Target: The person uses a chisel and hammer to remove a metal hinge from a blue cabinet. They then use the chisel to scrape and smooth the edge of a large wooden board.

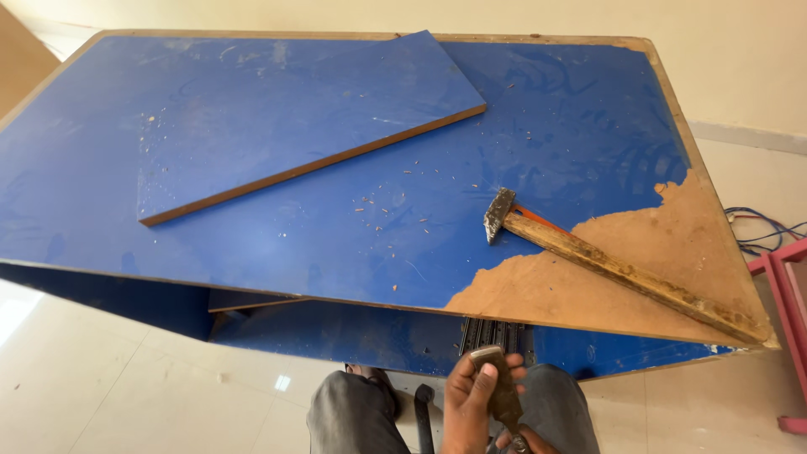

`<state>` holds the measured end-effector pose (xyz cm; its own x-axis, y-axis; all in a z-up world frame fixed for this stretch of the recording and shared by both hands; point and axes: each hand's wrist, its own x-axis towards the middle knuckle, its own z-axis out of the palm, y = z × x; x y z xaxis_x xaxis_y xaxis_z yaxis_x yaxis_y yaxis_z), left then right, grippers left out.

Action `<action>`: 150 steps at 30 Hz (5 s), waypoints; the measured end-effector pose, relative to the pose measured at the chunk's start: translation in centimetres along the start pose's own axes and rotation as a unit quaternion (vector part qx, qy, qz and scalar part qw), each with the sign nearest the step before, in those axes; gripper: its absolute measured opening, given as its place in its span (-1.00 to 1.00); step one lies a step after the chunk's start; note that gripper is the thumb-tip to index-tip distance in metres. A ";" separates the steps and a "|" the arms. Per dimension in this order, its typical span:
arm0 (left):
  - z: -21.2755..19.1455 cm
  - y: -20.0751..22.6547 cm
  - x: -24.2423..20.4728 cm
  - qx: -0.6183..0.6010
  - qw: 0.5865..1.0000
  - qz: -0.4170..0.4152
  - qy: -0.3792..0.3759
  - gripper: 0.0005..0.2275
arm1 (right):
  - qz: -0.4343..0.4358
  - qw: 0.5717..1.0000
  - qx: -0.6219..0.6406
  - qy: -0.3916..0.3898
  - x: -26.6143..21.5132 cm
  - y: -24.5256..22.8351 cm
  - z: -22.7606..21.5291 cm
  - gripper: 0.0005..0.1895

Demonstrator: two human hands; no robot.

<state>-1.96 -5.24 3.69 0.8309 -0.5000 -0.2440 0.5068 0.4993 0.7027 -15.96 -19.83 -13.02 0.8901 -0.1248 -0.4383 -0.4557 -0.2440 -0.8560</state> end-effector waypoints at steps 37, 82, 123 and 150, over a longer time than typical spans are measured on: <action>-5.5 3.1 -1.9 0.144 0.980 0.104 -0.093 -0.70 | -0.013 0.997 0.073 -0.025 -7.0 -13.0 1.4 -0.71; -3.9 -0.4 -2.6 0.263 0.950 0.165 0.031 -0.82 | 0.073 0.939 0.274 -0.194 -5.9 -11.5 0.2 -0.56; -8.1 -1.1 -0.7 -0.030 0.988 0.047 -0.146 -0.57 | -0.002 0.969 0.188 -0.157 -6.3 -11.0 1.5 -0.58; -6.5 1.0 -0.9 0.051 0.989 0.016 -0.138 -0.73 | -0.016 0.937 0.284 -0.202 -6.6 -11.1 1.1 -0.49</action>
<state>-0.73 0.30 0.30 0.7447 -0.6663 -0.0386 0.4442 0.4516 0.7738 -16.77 -15.25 -0.96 0.8824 0.2769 -0.3804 -0.4583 0.3234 -0.8279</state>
